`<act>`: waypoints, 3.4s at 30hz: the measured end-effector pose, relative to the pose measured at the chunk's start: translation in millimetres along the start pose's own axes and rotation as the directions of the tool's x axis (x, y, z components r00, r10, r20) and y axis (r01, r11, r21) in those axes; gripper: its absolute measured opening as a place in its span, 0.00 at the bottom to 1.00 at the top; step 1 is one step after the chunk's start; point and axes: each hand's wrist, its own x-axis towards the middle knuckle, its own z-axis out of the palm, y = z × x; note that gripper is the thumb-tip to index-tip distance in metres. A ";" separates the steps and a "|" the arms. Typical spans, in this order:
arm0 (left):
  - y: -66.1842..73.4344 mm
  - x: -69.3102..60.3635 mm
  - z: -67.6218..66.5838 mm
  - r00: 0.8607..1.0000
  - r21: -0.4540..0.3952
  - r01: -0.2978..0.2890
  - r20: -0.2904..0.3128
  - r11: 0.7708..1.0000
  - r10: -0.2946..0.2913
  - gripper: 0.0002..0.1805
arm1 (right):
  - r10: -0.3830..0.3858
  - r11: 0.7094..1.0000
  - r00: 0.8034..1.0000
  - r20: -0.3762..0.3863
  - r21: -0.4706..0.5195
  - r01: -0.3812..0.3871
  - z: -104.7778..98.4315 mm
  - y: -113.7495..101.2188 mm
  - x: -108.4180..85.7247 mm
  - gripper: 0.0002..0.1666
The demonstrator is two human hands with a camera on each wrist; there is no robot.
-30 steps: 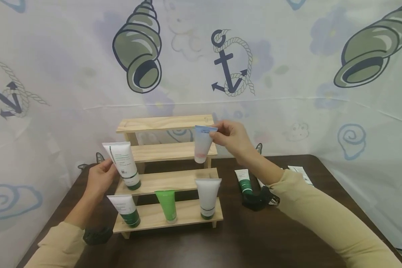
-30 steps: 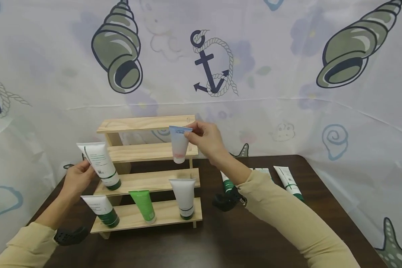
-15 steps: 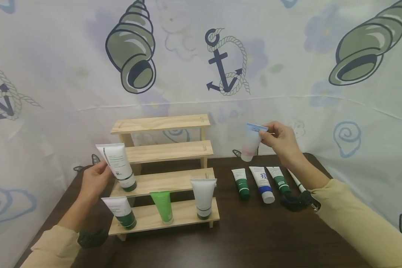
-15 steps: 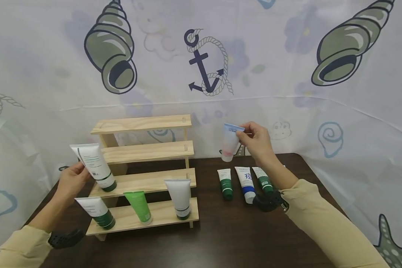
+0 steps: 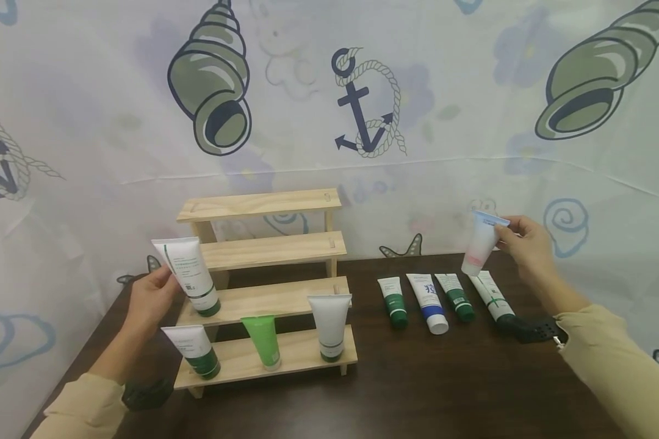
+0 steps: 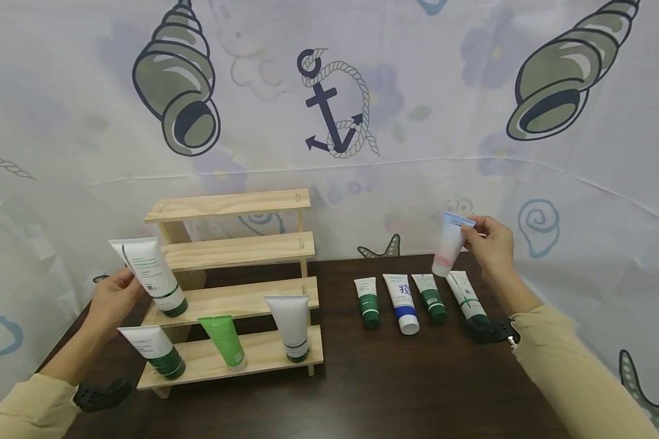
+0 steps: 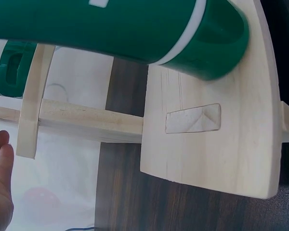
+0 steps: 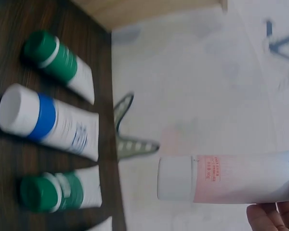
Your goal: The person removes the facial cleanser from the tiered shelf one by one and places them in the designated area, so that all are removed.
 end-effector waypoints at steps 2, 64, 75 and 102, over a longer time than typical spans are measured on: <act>7.2 -4.1 -0.6 1.000 0.007 -0.006 0.016 1.000 0.006 0.37 | 0.018 0.999 1.000 -0.009 0.050 -0.018 -9.8 5.6 3.2 0.13; 10.7 -6.1 -0.1 1.000 0.061 0.016 -0.004 0.998 -0.016 0.35 | 0.154 0.749 0.985 0.081 -0.660 -0.063 -92.8 122.1 48.1 0.20; 7.8 -4.6 0.3 1.000 0.049 0.031 -0.002 0.998 -0.031 0.36 | 0.163 0.748 0.985 0.055 -0.658 -0.087 -91.0 130.0 47.8 0.23; 8.2 -0.5 0.7 1.000 0.046 0.004 -0.009 0.999 -0.004 0.34 | 0.175 0.712 0.983 -0.053 -0.683 -0.163 -90.3 150.2 50.5 0.23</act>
